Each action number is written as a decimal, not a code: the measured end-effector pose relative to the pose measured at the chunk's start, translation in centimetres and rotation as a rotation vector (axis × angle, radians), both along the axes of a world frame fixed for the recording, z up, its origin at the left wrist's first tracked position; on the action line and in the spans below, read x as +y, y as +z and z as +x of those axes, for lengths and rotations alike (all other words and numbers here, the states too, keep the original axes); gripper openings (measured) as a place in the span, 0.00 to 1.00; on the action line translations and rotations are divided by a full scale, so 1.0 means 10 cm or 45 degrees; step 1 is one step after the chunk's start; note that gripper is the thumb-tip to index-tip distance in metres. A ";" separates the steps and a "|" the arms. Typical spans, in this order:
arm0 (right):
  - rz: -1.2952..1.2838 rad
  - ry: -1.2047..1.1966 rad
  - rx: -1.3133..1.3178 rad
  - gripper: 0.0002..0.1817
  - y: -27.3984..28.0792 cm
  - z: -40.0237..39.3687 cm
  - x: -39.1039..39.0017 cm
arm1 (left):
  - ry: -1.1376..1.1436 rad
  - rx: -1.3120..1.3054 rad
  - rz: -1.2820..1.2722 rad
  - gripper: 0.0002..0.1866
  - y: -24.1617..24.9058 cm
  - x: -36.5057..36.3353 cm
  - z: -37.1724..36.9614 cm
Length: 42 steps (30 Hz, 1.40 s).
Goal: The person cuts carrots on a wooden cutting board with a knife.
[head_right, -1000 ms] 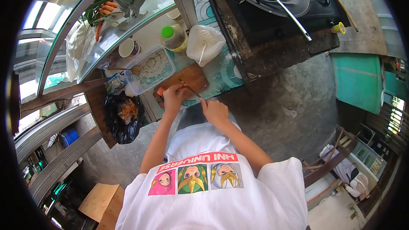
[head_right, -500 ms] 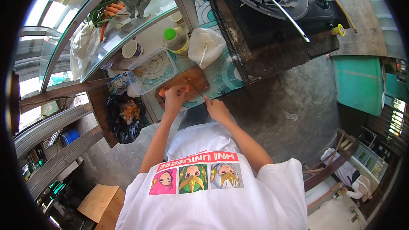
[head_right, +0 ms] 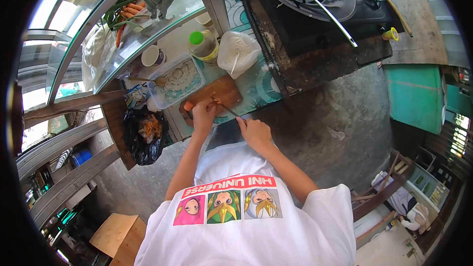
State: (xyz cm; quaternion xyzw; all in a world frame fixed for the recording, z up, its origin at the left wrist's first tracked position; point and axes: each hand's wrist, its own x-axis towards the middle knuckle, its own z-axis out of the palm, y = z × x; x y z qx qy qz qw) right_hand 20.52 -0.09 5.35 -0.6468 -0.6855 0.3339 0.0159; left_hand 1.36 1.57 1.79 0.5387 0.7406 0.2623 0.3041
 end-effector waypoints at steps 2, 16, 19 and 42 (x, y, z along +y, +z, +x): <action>-0.010 -0.003 -0.013 0.30 0.00 0.00 -0.01 | -0.004 0.002 0.012 0.11 -0.01 0.00 0.00; -0.076 0.098 -0.025 0.32 -0.07 0.00 0.12 | -0.057 0.035 -0.011 0.11 -0.04 0.01 -0.02; -0.107 0.086 -0.019 0.33 -0.10 0.00 0.11 | -0.044 0.011 -0.008 0.11 -0.03 0.01 -0.01; -0.384 0.034 -0.002 0.35 -0.12 -0.10 0.27 | -0.071 0.161 0.012 0.14 0.02 -0.10 -0.09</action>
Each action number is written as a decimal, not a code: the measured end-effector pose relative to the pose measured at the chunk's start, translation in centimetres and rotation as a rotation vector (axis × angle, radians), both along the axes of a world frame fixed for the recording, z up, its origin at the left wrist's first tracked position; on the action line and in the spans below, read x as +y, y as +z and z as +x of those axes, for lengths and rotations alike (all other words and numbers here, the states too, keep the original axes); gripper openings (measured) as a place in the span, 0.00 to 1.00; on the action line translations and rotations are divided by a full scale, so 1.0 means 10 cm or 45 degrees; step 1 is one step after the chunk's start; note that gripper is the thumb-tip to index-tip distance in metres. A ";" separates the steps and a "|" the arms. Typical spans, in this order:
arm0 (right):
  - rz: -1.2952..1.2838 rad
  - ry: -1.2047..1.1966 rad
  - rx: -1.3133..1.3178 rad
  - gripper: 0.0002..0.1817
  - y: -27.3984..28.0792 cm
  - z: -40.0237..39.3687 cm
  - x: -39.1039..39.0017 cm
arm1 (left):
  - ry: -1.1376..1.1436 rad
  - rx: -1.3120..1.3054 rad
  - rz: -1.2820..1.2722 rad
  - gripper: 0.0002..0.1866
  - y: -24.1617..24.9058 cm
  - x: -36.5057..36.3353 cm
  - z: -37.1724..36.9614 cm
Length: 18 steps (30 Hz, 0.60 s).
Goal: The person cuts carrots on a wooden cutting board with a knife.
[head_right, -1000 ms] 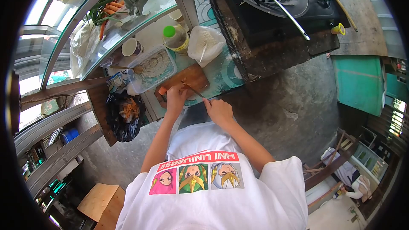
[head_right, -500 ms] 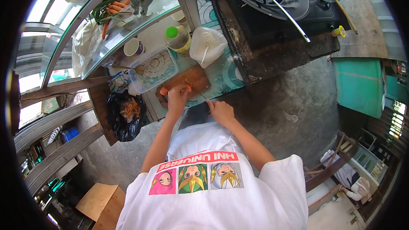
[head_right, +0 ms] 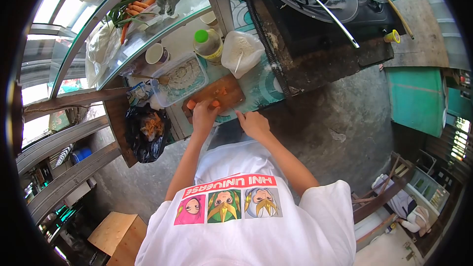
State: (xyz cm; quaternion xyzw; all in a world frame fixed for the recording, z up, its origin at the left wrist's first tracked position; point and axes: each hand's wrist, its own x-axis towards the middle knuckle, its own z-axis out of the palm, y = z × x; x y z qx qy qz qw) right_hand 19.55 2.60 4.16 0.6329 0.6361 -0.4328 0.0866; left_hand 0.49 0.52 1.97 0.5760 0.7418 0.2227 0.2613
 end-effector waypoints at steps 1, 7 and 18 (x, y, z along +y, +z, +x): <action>-0.001 -0.004 0.000 0.35 0.00 -0.01 -0.01 | -0.004 0.000 -0.001 0.14 0.00 -0.01 0.00; 0.015 -0.228 0.016 0.35 -0.04 0.04 -0.09 | -0.030 0.052 -0.080 0.14 0.04 0.05 0.04; 0.374 -0.022 -0.024 0.32 0.11 0.04 -0.29 | -0.011 0.008 -0.015 0.10 -0.04 0.10 0.09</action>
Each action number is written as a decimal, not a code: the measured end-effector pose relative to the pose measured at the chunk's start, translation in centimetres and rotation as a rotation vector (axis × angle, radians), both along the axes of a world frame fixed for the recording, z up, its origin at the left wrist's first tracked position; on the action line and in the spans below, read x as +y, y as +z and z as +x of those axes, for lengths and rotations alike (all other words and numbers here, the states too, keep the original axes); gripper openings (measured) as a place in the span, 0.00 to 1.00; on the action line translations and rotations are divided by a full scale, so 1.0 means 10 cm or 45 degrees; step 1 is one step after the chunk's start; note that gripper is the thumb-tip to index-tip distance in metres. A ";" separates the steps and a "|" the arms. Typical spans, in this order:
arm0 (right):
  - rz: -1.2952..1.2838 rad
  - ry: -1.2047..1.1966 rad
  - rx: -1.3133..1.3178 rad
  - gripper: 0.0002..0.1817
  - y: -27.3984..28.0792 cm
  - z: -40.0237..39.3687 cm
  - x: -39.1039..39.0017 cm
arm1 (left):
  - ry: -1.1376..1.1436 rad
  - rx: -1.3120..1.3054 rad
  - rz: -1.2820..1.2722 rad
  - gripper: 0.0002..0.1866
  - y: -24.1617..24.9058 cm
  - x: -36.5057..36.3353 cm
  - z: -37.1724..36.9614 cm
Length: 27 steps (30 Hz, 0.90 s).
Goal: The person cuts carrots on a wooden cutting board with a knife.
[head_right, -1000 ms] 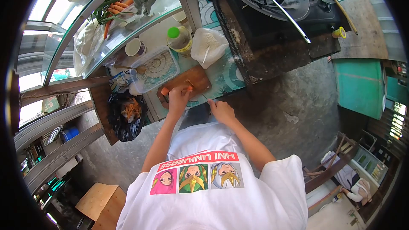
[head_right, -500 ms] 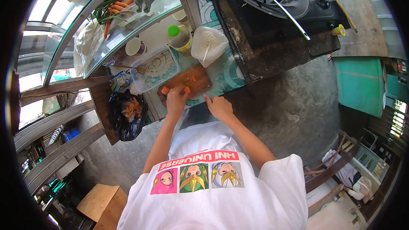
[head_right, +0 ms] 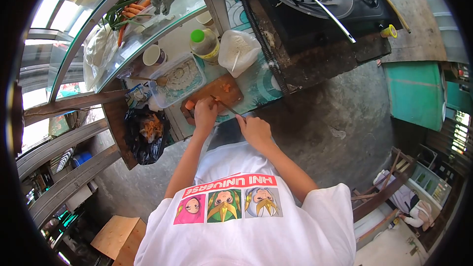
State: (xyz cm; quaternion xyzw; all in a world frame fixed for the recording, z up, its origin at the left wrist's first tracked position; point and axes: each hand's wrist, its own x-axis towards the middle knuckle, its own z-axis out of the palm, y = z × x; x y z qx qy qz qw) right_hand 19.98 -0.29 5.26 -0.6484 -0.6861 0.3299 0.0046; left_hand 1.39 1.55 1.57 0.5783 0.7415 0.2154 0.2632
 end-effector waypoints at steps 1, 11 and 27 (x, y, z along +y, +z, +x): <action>-0.001 -0.003 -0.001 0.32 0.01 0.00 0.00 | -0.003 -0.001 -0.001 0.10 -0.02 -0.01 0.01; -0.052 0.050 -0.005 0.32 -0.07 -0.08 0.15 | 0.001 0.044 0.139 0.10 -0.01 -0.03 0.06; -0.372 -0.180 0.191 0.38 -0.51 -0.04 0.08 | -0.008 0.082 0.112 0.13 0.02 -0.02 0.06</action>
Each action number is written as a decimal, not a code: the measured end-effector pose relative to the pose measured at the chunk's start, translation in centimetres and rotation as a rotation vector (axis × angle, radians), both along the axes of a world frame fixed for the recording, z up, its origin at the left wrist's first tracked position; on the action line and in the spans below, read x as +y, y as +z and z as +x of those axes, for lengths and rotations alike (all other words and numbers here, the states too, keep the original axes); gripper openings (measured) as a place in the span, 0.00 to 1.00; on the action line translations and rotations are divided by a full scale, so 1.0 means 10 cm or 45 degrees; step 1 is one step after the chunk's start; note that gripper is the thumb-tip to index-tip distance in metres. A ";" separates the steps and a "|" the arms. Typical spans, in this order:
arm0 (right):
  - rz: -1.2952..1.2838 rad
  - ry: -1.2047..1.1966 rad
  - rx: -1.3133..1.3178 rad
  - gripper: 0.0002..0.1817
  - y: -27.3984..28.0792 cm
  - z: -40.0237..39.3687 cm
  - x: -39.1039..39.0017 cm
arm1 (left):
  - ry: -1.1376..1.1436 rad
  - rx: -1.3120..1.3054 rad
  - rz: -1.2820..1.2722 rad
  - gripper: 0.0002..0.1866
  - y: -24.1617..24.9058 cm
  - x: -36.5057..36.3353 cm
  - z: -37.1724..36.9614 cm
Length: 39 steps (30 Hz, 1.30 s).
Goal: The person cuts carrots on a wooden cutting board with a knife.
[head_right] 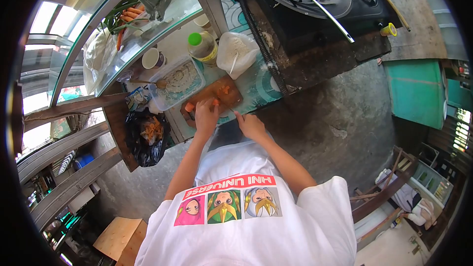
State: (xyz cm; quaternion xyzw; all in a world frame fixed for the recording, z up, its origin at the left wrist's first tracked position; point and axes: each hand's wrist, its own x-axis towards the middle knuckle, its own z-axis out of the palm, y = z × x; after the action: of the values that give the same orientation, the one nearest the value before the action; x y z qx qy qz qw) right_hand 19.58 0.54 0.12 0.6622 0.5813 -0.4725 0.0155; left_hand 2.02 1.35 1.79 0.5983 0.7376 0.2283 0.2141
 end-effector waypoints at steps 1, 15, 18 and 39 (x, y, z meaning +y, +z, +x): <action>0.004 -0.003 0.001 0.38 -0.04 0.01 0.02 | -0.003 0.001 0.004 0.13 0.01 0.00 0.00; 0.378 0.170 -0.169 0.33 0.45 -0.02 -0.02 | 0.061 0.012 0.001 0.11 0.00 -0.01 -0.05; 0.369 0.201 -0.174 0.33 0.49 0.02 0.00 | 0.013 0.005 -0.048 0.10 -0.02 0.00 -0.05; 0.208 0.174 -0.099 0.36 0.11 -0.01 0.01 | -0.013 -0.096 0.001 0.10 -0.05 0.02 -0.11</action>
State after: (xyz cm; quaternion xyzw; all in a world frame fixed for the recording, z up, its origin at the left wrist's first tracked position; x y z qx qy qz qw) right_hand 19.51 0.62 1.18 0.6380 0.6607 -0.3952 0.0162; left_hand 0.94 1.58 1.26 0.5932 0.7257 0.2499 0.2429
